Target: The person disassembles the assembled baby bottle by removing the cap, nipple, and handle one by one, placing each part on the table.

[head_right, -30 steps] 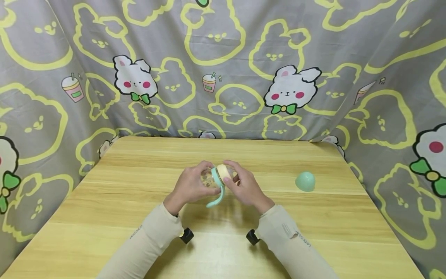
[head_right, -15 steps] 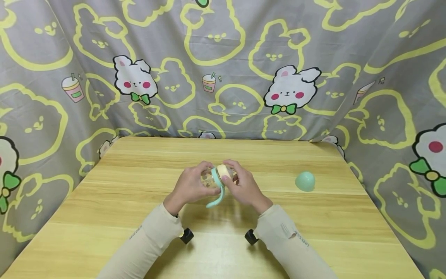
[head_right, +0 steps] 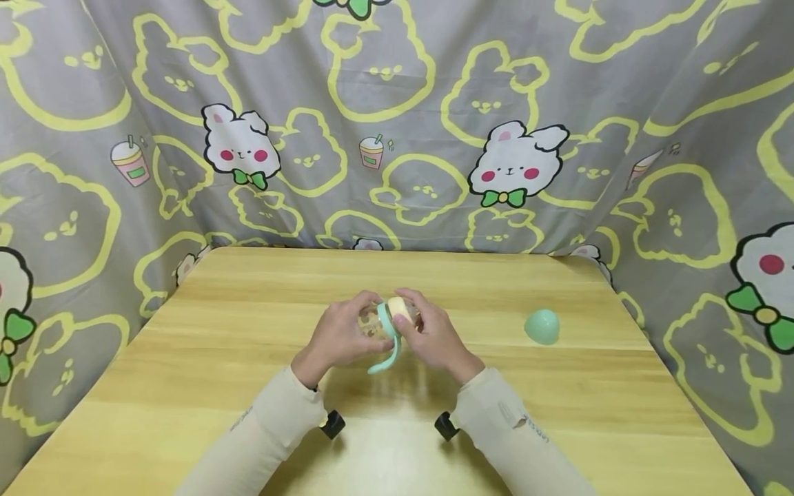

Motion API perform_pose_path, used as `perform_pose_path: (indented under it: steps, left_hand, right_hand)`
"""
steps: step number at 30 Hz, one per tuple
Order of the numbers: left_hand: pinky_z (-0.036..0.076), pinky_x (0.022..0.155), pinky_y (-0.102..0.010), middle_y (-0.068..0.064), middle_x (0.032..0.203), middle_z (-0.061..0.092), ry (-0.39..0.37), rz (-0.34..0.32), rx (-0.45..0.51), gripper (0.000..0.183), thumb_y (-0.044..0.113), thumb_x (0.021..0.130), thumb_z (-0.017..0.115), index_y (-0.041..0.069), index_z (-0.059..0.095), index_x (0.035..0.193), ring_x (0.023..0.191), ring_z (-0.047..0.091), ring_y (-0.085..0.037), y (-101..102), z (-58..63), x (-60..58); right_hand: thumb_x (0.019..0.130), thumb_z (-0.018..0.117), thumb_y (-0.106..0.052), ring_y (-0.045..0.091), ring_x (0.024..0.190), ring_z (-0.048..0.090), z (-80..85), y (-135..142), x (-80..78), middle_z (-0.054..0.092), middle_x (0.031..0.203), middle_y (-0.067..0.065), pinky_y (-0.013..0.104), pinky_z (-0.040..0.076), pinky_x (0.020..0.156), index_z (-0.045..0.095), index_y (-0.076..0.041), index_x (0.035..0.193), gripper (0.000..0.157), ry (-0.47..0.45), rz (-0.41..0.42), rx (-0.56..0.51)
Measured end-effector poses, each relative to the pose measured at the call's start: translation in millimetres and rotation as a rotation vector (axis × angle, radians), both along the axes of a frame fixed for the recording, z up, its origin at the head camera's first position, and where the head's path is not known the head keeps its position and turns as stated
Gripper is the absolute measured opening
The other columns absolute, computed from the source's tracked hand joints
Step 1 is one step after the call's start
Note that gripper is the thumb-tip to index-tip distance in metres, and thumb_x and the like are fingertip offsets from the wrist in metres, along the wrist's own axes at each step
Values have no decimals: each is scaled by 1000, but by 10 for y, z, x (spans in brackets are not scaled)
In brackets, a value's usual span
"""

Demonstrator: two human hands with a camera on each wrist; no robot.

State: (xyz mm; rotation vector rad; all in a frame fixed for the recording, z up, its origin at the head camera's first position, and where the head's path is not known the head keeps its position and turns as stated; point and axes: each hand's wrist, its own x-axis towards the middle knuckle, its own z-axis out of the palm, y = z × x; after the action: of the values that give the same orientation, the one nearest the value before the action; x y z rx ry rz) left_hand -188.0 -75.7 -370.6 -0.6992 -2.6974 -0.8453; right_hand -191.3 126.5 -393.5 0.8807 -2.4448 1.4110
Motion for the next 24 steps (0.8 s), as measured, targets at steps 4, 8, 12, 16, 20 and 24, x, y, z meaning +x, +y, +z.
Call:
perform_pose_path:
  steps: [4, 8, 12, 16, 20, 24]
  left_hand:
    - [45, 59, -28, -1, 85, 65, 47, -6, -2, 63, 42, 66, 84, 16, 61, 118, 66, 55, -12, 13, 18, -37]
    - [46, 60, -28, 0, 86, 66, 54, -9, -10, 63, 43, 66, 84, 16, 60, 118, 67, 56, -12, 17, 28, -57]
    - [46, 61, -30, -1, 87, 67, 50, -11, -10, 63, 43, 66, 85, 16, 60, 118, 70, 58, -14, 19, 36, -61]
    - [47, 63, -31, -2, 90, 68, 43, -9, -9, 63, 43, 66, 85, 16, 60, 118, 72, 60, -15, 19, 44, -59]
    - [47, 61, -31, -3, 89, 68, 28, -8, 7, 61, 41, 66, 84, 16, 61, 117, 70, 59, -15, 10, 18, -40]
    - [46, 60, -29, -3, 88, 68, 16, -9, 10, 61, 41, 66, 84, 16, 62, 116, 68, 58, -13, 5, -9, -28]
  right_hand:
    - [100, 49, -15, 9, 57, 46, 38, 12, -18, 51, 77, 0, 27, 41, 50, 45, -7, 140, 41, 31, -5, -6]
    - [101, 49, -20, 8, 55, 45, 29, 18, -42, 51, 74, -1, 26, 40, 49, 45, -9, 141, 41, 29, -30, 18]
    - [100, 52, -20, 9, 51, 40, 23, 16, -47, 45, 64, -3, 25, 37, 47, 46, -12, 140, 41, 14, -43, 13]
    - [99, 53, -18, 9, 53, 40, 34, 14, -48, 45, 66, -3, 25, 38, 49, 47, -11, 139, 41, 14, -32, -1]
    - [98, 53, -20, 11, 60, 47, 22, 5, -22, 52, 78, 0, 27, 43, 52, 45, -9, 141, 45, 3, -22, -6]
    - [99, 52, -28, 10, 59, 48, 1, 2, -8, 54, 78, -1, 27, 44, 52, 43, -7, 142, 49, -3, -44, 38]
